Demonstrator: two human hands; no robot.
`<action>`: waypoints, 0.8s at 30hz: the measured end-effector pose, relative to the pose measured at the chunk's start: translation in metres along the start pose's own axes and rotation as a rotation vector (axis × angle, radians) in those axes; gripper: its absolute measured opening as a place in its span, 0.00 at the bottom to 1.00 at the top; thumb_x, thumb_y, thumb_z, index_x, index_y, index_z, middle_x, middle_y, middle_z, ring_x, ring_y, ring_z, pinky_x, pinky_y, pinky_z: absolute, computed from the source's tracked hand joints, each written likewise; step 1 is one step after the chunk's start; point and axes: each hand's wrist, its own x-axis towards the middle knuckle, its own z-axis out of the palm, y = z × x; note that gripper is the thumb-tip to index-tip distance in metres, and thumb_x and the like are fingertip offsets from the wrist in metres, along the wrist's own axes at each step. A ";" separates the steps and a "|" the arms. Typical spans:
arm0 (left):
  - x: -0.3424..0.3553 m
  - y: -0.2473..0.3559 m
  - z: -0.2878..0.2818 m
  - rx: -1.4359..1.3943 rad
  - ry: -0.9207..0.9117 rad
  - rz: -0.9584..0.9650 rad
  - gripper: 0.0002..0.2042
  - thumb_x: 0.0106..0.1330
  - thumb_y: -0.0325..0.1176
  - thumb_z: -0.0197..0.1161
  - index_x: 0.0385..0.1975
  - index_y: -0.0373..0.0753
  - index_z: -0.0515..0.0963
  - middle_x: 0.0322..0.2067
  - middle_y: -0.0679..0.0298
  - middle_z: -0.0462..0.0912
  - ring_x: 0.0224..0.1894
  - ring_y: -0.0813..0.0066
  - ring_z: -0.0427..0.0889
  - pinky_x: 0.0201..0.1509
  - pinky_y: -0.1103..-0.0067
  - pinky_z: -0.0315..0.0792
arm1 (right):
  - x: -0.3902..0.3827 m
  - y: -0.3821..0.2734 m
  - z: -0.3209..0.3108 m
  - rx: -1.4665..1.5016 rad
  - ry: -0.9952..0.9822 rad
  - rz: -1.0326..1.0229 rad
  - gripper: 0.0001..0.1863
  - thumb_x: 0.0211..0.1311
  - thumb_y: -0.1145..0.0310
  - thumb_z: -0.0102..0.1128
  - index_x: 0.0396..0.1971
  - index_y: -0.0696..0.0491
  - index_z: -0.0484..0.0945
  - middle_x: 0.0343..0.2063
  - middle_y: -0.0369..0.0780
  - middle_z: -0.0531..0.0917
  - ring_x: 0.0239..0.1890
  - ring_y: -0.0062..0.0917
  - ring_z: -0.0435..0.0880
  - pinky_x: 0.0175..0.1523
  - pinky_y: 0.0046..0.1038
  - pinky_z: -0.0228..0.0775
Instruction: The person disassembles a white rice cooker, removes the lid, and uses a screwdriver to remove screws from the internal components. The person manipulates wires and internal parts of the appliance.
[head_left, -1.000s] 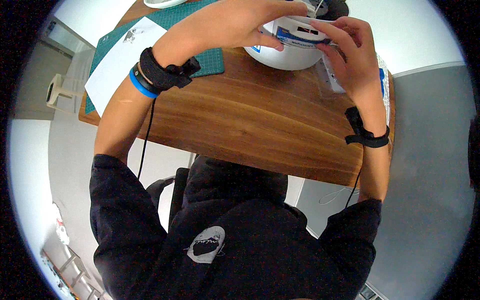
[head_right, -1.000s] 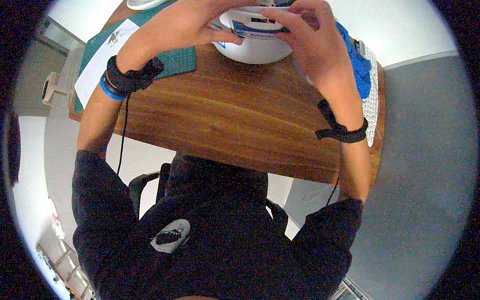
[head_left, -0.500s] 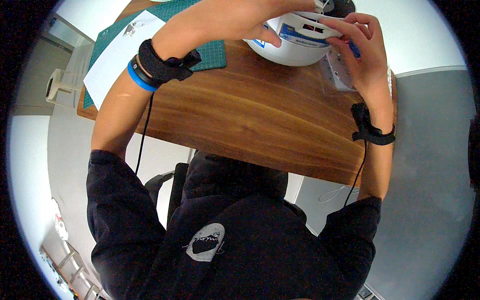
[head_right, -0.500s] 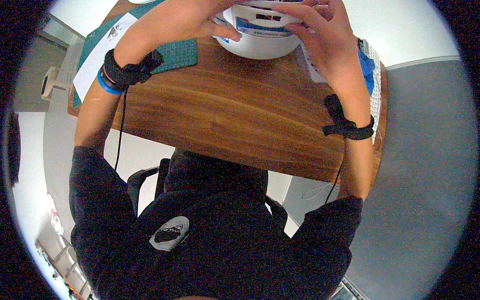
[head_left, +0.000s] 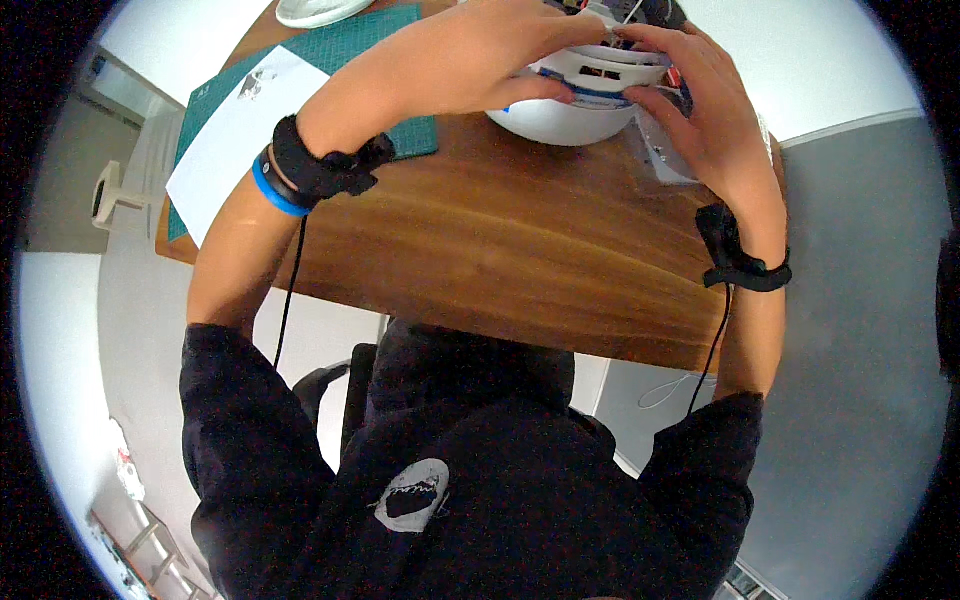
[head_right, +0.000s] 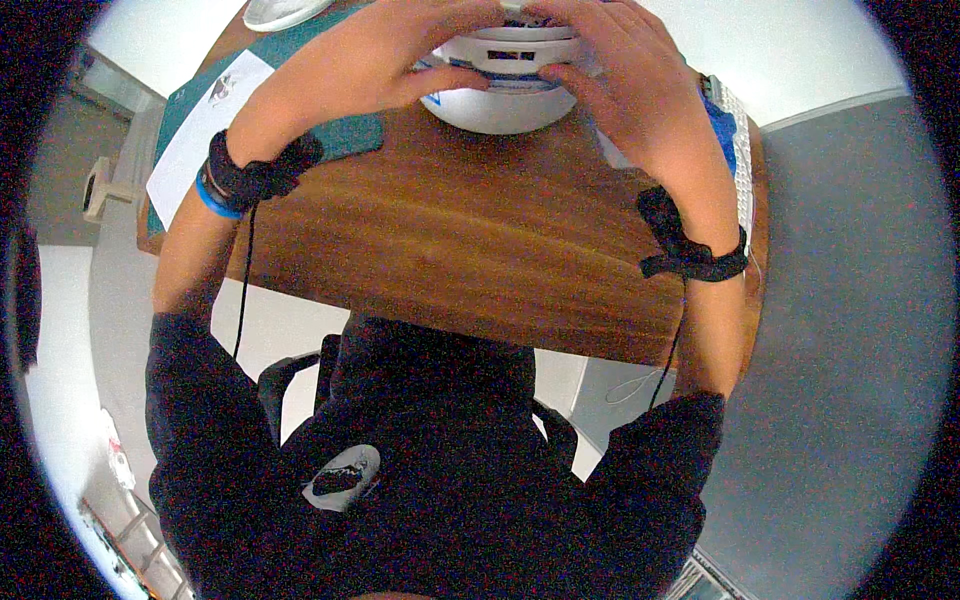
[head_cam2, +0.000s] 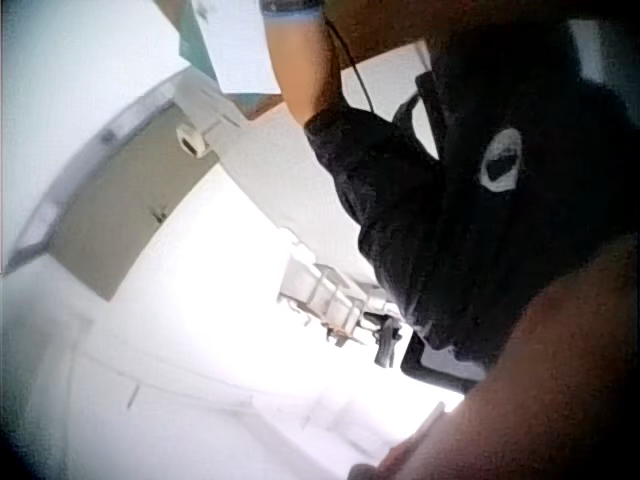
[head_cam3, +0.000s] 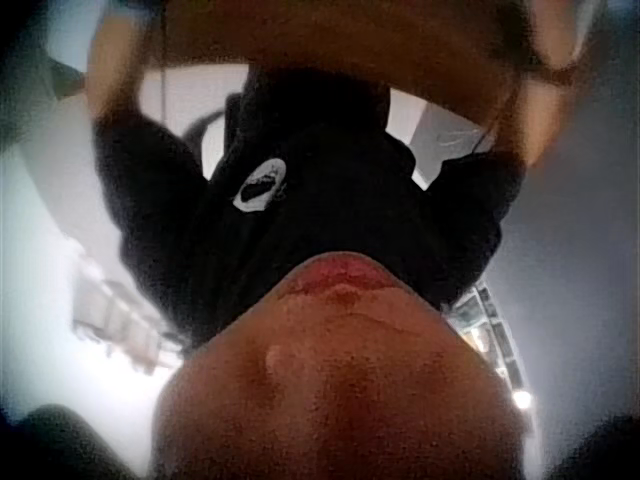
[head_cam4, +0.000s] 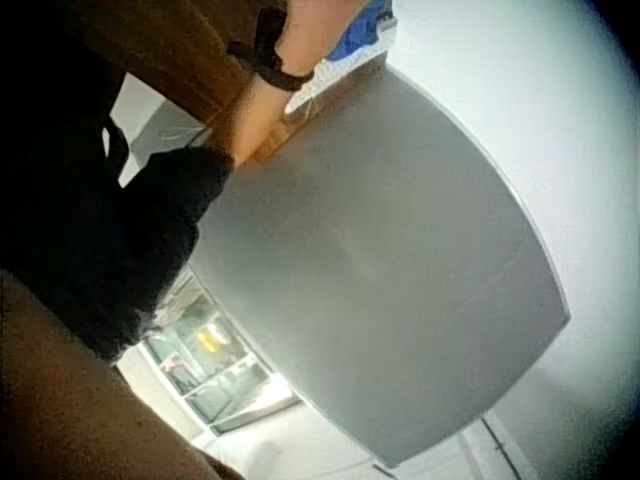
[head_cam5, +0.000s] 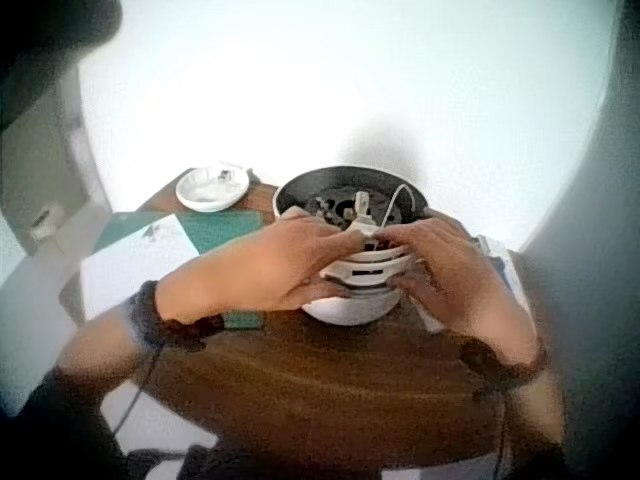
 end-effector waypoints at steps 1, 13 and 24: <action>0.000 0.004 -0.001 -0.006 -0.005 -0.005 0.30 0.71 0.41 0.68 0.67 0.30 0.71 0.39 0.48 0.84 0.43 0.47 0.83 0.54 0.58 0.72 | -0.001 0.003 -0.002 0.022 -0.055 0.025 0.29 0.62 0.73 0.75 0.64 0.48 0.79 0.55 0.40 0.84 0.58 0.35 0.82 0.64 0.34 0.74; -0.006 0.015 0.017 0.139 0.031 -0.003 0.16 0.79 0.44 0.59 0.55 0.38 0.77 0.39 0.51 0.81 0.47 0.44 0.81 0.53 0.57 0.71 | -0.008 -0.004 -0.005 0.152 -0.117 0.038 0.20 0.60 0.73 0.72 0.52 0.52 0.79 0.49 0.44 0.84 0.56 0.45 0.81 0.64 0.40 0.72; -0.011 0.023 0.020 0.206 0.039 -0.034 0.15 0.78 0.43 0.60 0.52 0.38 0.77 0.38 0.52 0.79 0.46 0.47 0.81 0.51 0.58 0.71 | -0.002 -0.005 -0.015 0.263 -0.173 0.035 0.15 0.62 0.74 0.73 0.47 0.54 0.81 0.40 0.40 0.83 0.46 0.36 0.81 0.53 0.34 0.73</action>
